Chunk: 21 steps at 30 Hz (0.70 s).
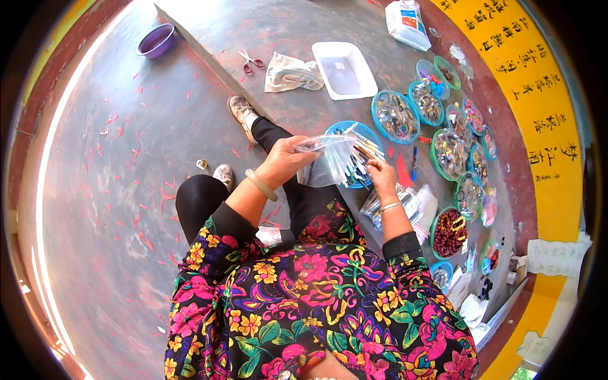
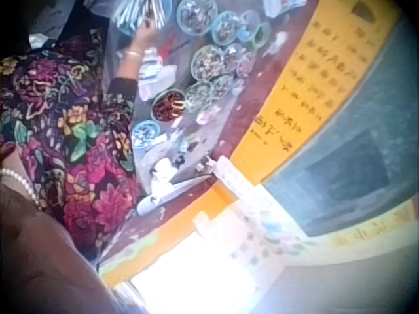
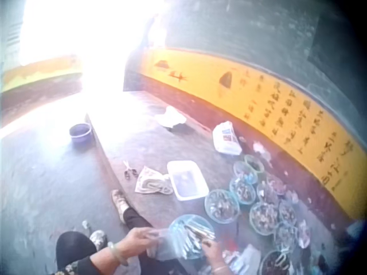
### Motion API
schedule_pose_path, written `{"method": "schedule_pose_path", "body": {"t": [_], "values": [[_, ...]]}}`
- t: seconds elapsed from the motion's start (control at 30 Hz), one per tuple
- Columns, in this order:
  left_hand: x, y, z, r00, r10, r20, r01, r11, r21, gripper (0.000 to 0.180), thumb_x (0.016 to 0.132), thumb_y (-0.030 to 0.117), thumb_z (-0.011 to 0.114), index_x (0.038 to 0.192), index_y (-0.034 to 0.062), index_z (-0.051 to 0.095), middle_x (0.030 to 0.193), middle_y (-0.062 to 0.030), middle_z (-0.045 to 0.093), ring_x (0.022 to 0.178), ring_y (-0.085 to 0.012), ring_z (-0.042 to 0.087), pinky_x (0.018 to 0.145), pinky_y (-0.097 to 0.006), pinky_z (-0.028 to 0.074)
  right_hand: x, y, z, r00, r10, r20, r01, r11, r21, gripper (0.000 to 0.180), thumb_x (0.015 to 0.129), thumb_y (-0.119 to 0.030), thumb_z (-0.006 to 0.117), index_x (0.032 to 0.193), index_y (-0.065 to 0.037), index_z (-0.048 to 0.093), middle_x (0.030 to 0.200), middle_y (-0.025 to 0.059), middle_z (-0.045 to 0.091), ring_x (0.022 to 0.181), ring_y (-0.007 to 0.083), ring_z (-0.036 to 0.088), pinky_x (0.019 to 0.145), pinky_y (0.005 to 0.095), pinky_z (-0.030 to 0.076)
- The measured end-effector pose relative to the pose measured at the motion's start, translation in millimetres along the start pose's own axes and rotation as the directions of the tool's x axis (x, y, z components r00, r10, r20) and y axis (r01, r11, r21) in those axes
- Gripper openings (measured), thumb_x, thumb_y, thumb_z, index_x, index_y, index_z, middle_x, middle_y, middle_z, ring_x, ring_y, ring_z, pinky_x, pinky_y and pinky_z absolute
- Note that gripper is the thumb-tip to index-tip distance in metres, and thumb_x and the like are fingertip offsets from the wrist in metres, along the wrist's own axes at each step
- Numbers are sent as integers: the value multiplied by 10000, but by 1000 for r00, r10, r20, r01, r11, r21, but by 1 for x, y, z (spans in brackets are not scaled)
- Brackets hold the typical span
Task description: The person sits on the floor and organizes craft supplies, picking up small items and pens from a plastic container and placing them into clear plastic bags. The person handles the bags and items with both hands, arranging them on the floor.
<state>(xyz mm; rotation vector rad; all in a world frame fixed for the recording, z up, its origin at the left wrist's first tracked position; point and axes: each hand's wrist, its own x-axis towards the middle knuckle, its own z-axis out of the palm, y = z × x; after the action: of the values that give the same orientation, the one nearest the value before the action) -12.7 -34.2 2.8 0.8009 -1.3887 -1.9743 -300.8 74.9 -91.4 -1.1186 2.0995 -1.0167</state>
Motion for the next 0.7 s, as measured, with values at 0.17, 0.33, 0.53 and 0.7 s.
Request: {"method": "schedule_pose_path", "body": {"t": [0.17,0.33,0.53,0.7], "values": [[0,6,4,1000,26,-5,-27,992,-127,222,832,41,634,1050,0,629,962,2,636,865,-56,553,780,-208,436,0,25,22,996,-75,51,86,955,-284,205,730,-209,586,850,-68,674,843,163,663,799,319,639,731,382,495],[-1,6,8,998,30,49,-22,986,-164,227,837,32,614,1060,-2,627,962,-34,655,879,-90,577,811,-219,439,13,28,46,992,-98,76,122,883,-453,186,715,-178,552,778,-49,670,822,192,643,793,367,615,727,439,486],[1,-4,3,995,19,97,3,976,-217,278,809,-50,617,1086,-33,599,1003,-82,651,936,-144,620,853,-255,478,17,1,62,993,96,63,-27,733,-680,200,741,-187,554,790,-30,669,867,200,649,831,362,628,756,448,497],[-1,-4,3,997,44,68,-27,971,-236,240,816,-12,626,1055,-8,622,969,-73,666,901,-140,618,856,-277,471,25,8,56,992,105,64,-41,776,-630,212,699,-206,624,806,-30,675,821,178,661,771,328,641,706,411,509]]}}
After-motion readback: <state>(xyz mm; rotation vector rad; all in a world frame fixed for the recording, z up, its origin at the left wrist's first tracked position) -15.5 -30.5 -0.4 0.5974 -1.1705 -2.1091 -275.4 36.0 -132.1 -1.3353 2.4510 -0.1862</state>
